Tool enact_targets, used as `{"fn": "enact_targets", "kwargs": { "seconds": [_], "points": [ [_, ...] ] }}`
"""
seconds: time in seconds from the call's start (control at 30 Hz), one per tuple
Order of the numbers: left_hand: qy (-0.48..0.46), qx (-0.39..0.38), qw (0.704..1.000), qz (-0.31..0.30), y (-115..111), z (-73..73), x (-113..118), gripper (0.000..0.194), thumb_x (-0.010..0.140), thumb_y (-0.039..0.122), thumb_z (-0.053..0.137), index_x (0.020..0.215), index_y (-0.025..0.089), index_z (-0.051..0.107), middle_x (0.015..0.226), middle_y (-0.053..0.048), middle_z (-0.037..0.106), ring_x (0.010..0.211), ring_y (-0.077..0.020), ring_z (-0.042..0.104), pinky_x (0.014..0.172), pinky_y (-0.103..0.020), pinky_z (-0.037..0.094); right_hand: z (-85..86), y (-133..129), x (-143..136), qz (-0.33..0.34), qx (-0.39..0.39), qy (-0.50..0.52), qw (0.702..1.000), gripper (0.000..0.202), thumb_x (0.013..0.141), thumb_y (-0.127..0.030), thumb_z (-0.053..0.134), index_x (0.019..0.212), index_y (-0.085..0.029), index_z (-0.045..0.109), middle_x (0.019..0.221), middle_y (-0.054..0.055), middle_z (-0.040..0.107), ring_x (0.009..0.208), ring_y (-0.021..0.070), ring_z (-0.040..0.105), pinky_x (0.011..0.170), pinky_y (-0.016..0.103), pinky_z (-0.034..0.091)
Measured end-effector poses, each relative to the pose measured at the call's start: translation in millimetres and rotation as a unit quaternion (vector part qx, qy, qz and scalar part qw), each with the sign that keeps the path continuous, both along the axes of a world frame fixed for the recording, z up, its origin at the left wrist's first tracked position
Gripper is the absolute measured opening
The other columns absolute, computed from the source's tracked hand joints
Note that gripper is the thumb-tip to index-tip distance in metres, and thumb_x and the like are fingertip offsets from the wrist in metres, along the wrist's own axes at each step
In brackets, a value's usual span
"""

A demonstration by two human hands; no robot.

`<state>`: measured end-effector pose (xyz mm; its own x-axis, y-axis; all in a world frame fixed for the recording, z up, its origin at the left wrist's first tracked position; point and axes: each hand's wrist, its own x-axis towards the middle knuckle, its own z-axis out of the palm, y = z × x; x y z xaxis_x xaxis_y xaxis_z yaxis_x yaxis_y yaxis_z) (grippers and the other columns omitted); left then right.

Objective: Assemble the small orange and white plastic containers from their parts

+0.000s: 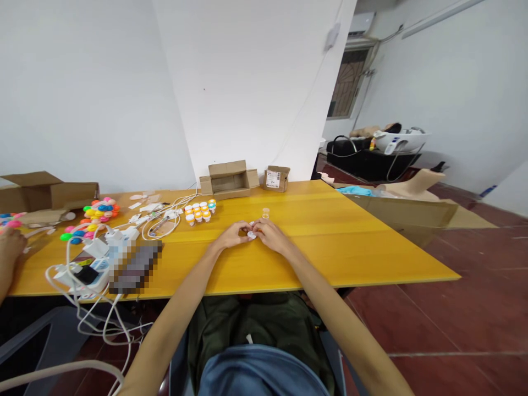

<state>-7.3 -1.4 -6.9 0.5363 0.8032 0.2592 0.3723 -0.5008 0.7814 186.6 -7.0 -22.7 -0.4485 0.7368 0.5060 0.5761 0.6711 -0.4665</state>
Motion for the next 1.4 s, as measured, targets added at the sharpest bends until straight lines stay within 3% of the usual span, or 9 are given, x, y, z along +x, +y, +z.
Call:
{"fn": "enact_targets", "kwargs": {
  "seconds": [0.53,1.03,1.4],
  "points": [
    [-0.026,-0.020,0.999,0.003,-2.2,-0.1,1.6,0.025,0.073,0.033,0.078,0.092,0.018,0.072,0.092,-0.004,0.073,0.091,-0.0192,0.064,0.091,-0.033,0.047,17.6,-13.8,-6.7,-0.067,-0.085,-0.018,0.994,0.013,0.083,-0.011,0.064,0.074,-0.021,0.066,0.092,0.005,0.066,0.090,0.0186,0.064,0.082,0.029,0.047],
    [-0.047,-0.040,0.998,-0.012,-2.4,2.5,1.7,0.021,0.071,0.024,0.078,0.089,0.017,0.071,0.088,-0.002,0.070,0.089,-0.0177,0.062,0.090,-0.032,0.046,6.7,-5.6,-7.6,-0.077,-0.086,0.024,0.993,0.013,0.081,-0.010,0.066,0.073,-0.021,0.064,0.090,0.003,0.066,0.088,0.0174,0.063,0.081,0.028,0.046],
    [-0.031,-0.045,0.999,0.000,-1.9,4.2,1.9,0.023,0.070,0.025,0.079,0.090,0.018,0.071,0.089,-0.002,0.071,0.090,-0.0185,0.062,0.090,-0.032,0.046,1.1,0.6,-3.8,-0.043,-0.051,0.013,0.998,0.014,0.084,-0.009,0.064,0.077,-0.021,0.068,0.089,0.003,0.063,0.087,0.0172,0.062,0.081,0.029,0.046]
  ]
}}
